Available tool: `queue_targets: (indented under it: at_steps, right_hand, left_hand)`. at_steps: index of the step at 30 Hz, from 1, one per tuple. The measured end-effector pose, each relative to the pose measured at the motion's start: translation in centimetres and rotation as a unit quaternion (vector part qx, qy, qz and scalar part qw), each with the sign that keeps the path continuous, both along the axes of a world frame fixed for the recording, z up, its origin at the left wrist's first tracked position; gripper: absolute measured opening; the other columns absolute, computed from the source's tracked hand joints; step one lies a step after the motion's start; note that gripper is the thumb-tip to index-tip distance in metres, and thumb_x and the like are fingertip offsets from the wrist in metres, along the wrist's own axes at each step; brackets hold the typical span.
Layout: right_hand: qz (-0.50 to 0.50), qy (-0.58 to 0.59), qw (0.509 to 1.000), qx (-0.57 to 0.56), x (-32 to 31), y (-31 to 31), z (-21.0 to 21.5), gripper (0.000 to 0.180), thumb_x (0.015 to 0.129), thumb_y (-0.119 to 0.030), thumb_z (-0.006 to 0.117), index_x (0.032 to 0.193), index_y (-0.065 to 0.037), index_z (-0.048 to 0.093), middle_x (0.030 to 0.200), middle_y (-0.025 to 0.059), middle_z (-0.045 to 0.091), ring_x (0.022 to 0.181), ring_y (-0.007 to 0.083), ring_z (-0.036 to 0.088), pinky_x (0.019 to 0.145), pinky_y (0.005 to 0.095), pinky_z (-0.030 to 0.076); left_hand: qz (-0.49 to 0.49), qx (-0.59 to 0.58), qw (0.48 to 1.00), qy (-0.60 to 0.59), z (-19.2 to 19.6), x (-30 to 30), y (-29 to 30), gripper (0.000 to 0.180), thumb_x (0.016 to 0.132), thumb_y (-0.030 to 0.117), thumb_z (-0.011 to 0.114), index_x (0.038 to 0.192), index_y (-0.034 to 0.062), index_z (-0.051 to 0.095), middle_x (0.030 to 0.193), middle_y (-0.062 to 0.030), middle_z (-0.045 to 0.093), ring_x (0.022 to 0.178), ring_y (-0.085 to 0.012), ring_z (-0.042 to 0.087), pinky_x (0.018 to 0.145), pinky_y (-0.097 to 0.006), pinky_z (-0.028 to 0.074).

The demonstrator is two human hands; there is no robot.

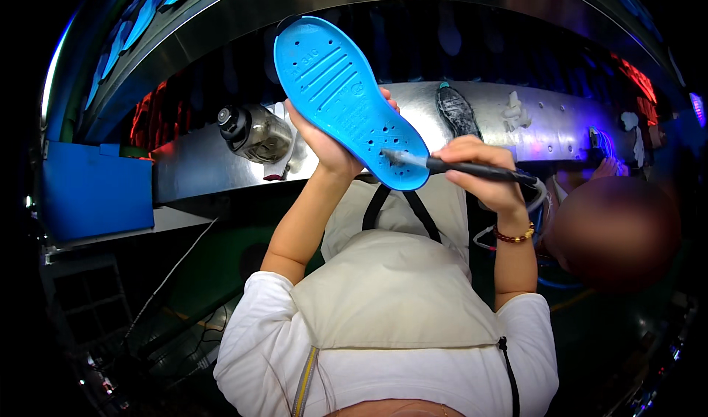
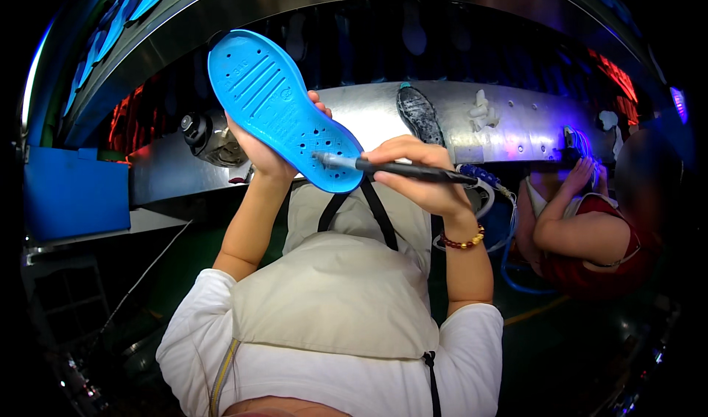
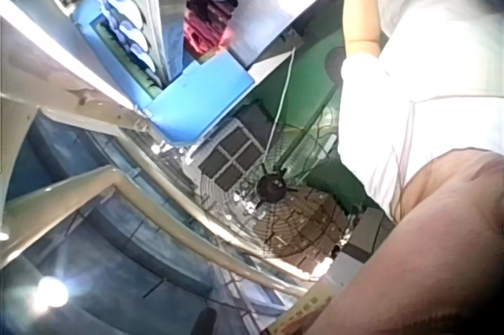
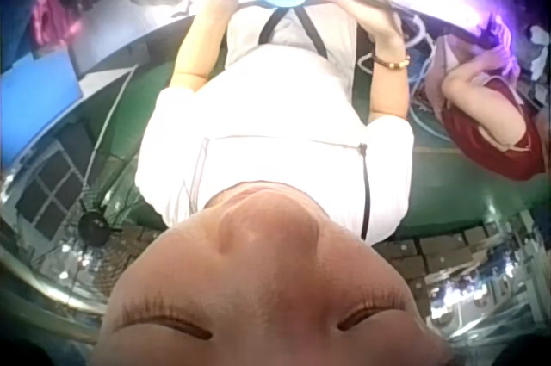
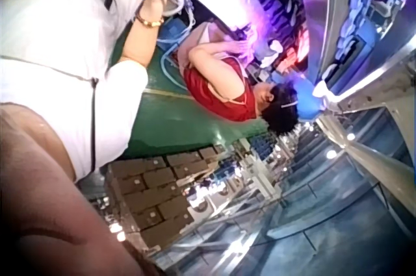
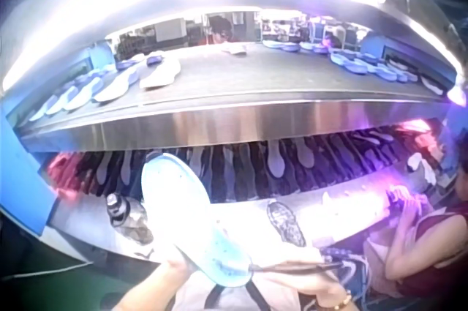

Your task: The person repeatedly picks up blue slipper soles from a conveyor belt and scrubs them with a brush. They handle the items one at a time, scrubbing the textured surface and then placing them back on the belt. A coworker is visible in the background performing a similar task.

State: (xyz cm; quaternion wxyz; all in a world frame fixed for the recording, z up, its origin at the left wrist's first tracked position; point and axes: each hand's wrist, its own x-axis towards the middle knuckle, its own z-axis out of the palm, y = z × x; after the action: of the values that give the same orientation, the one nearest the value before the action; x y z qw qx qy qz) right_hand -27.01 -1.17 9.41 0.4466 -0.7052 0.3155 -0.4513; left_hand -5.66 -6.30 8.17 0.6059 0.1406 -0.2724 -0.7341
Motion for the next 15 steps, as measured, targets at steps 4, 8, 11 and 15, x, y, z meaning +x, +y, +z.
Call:
queue_targets:
  at_steps: [4,8,11,15]
  right_hand:
    - [0.098,0.01,0.995,-0.029,0.5,0.3,-0.1,0.022,0.066,0.002,0.067,0.088,0.0,0.064,0.092,0.0125,0.063,0.09,0.0207,0.058,0.082,0.0305,0.045]
    - [0.074,-0.16,0.969,0.172,-0.1,0.1,-1.4,0.019,0.066,0.003,0.063,0.085,0.004,0.061,0.096,0.02,0.06,0.091,0.0271,0.056,0.085,0.0362,0.042]
    - [0.044,-0.287,0.932,0.218,1.0,0.5,-2.8,0.021,0.074,0.0,0.058,0.095,0.003,0.056,0.1,0.0203,0.058,0.091,0.0262,0.058,0.081,0.0342,0.046]
    - [0.009,-0.258,0.935,0.245,2.8,1.8,-1.6,0.022,0.076,0.002,0.057,0.098,0.004,0.057,0.097,0.0182,0.06,0.072,0.018,0.06,0.063,0.0255,0.05]
  left_hand:
    - [0.004,0.009,1.0,-0.017,0.2,0.5,-0.3,0.093,0.071,0.077,0.009,0.114,0.0028,0.045,0.095,-0.0201,0.055,0.081,-0.03,0.057,0.073,-0.043,0.047]
    - [-0.029,0.015,0.999,-0.012,0.6,0.4,-0.3,0.095,0.071,0.076,0.008,0.12,0.0018,0.04,0.102,-0.0214,0.053,0.086,-0.0321,0.056,0.076,-0.046,0.047]
    - [-0.055,0.108,0.989,0.085,1.7,-0.9,0.3,0.088,0.077,0.07,0.015,0.128,0.0005,0.029,0.115,-0.0217,0.046,0.102,-0.034,0.05,0.085,-0.046,0.043]
    - [-0.126,0.084,0.987,0.06,-1.2,-2.4,2.9,0.067,0.085,0.054,0.023,0.128,0.0029,0.032,0.116,-0.0206,0.048,0.103,-0.0313,0.051,0.085,-0.043,0.044]
